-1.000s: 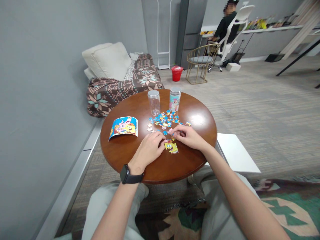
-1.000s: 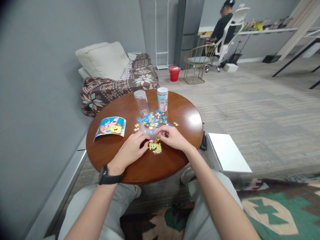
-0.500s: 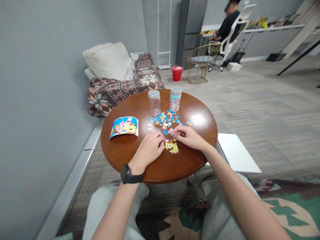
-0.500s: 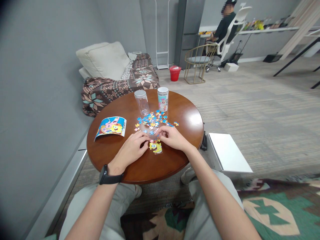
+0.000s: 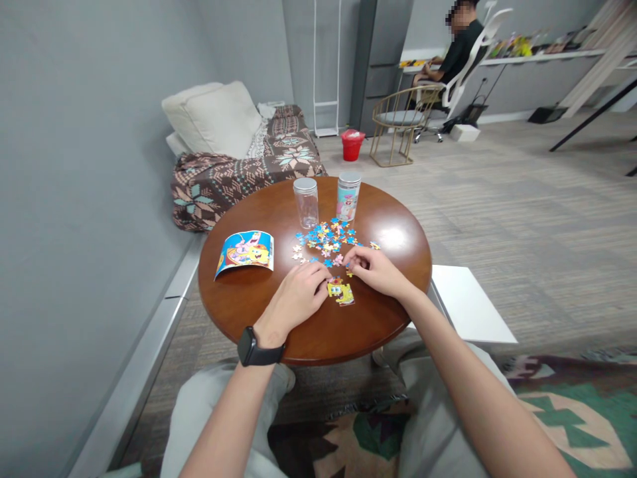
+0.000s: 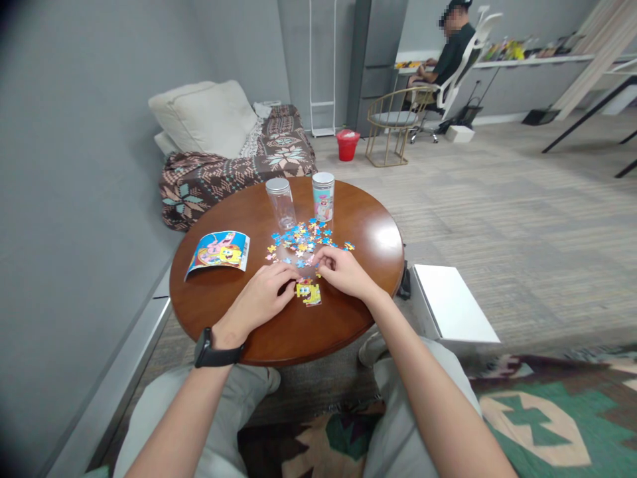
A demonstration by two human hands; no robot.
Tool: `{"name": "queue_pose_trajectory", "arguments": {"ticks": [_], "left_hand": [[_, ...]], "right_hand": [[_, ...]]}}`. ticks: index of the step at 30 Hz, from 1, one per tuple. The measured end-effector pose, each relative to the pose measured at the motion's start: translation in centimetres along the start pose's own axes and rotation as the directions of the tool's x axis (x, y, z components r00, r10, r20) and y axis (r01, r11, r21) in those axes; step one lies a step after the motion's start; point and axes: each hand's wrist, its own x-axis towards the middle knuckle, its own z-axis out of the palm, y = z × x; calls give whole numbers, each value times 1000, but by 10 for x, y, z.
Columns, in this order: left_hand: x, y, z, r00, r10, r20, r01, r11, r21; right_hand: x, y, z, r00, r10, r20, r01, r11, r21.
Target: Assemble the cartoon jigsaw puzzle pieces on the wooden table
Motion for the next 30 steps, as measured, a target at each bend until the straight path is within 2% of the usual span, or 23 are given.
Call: {"name": "queue_pose_trajectory", "arguments": {"ticks": [4, 10, 18, 30], "left_hand": [[0, 1, 0, 999, 41, -15, -42, 999, -23], [-1, 0, 1, 997, 74, 18, -74, 997, -23], [-1, 1, 1, 996, 91, 12, -90, 995, -46], [-3, 1, 0, 985, 170, -24, -172, 980, -100]], "right_hand": [[-2, -3, 0, 999, -10, 44, 10, 1000, 12], [-7, -7, -1, 990, -32, 135, 27, 999, 42], [-6, -1, 1, 990, -40, 132, 34, 998, 47], [-9, -5, -7, 965, -38, 260, 45, 999, -18]]}}
